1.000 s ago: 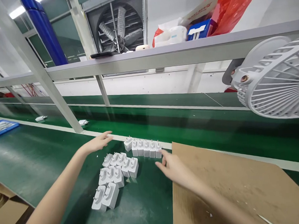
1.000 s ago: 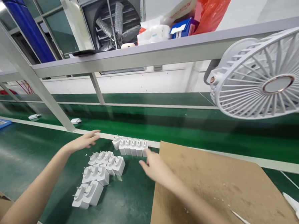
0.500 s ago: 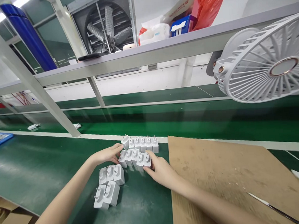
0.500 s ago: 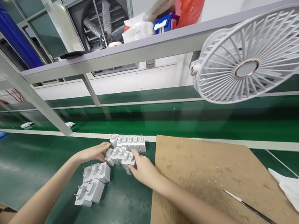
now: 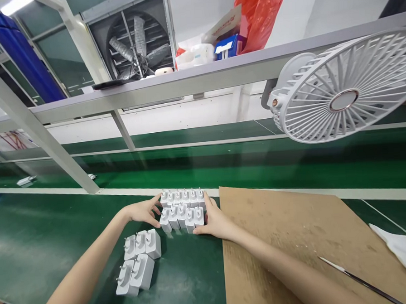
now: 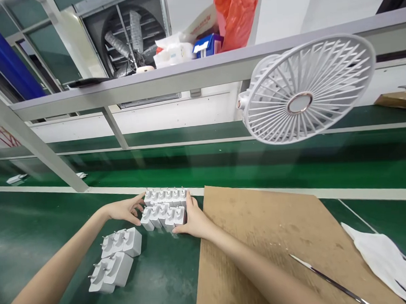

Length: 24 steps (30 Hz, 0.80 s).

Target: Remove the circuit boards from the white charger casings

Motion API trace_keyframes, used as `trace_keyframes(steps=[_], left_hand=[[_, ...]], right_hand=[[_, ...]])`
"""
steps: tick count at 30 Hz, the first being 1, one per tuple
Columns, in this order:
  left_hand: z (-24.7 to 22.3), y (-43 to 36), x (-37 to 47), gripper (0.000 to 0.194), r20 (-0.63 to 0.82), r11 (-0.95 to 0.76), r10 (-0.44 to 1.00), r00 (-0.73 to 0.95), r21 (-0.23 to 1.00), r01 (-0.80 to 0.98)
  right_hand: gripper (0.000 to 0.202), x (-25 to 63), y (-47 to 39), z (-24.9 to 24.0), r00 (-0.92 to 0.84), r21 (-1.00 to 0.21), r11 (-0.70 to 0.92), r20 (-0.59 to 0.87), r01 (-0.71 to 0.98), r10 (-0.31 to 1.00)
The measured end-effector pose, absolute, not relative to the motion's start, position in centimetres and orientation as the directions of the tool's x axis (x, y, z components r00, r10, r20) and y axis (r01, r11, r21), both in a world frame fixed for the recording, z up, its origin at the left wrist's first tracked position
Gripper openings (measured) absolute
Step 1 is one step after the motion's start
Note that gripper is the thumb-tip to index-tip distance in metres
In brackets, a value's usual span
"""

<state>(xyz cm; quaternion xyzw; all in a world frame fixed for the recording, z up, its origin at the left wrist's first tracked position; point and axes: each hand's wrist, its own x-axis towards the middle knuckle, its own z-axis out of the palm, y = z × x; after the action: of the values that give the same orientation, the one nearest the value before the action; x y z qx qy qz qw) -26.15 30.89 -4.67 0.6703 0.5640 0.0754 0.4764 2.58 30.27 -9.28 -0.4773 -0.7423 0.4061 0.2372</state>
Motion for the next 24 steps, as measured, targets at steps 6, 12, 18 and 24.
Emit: trace_keyframes(steps=[6,12,18,24], left_hand=[[-2.9,29.6,-27.6,0.111,-0.409,0.175,0.891,0.196,0.708,0.684],[-3.1,17.8,-31.4,0.078,-0.345,0.419,0.907,-0.24,0.705,0.571],[-9.3,12.1,-27.4,0.073,-0.212,0.275,0.944,-0.254,0.931,0.242],[-10.7,13.0,-21.8,0.068,-0.132,0.215,0.954,-0.268,0.925,0.312]], right_hand=[[0.112,2.7,29.4,-8.5,-0.409,-0.813,0.232,-0.009,0.534,0.913],[0.06,3.4,24.0,-7.0,-0.618,-0.818,0.33,-0.039,0.471,0.785],[0.085,-3.1,21.5,-8.3,-0.816,-0.908,0.293,-0.085,0.301,0.572],[0.093,-3.8,18.4,-9.3,-0.752,-0.951,0.207,-0.037,0.228,0.659]])
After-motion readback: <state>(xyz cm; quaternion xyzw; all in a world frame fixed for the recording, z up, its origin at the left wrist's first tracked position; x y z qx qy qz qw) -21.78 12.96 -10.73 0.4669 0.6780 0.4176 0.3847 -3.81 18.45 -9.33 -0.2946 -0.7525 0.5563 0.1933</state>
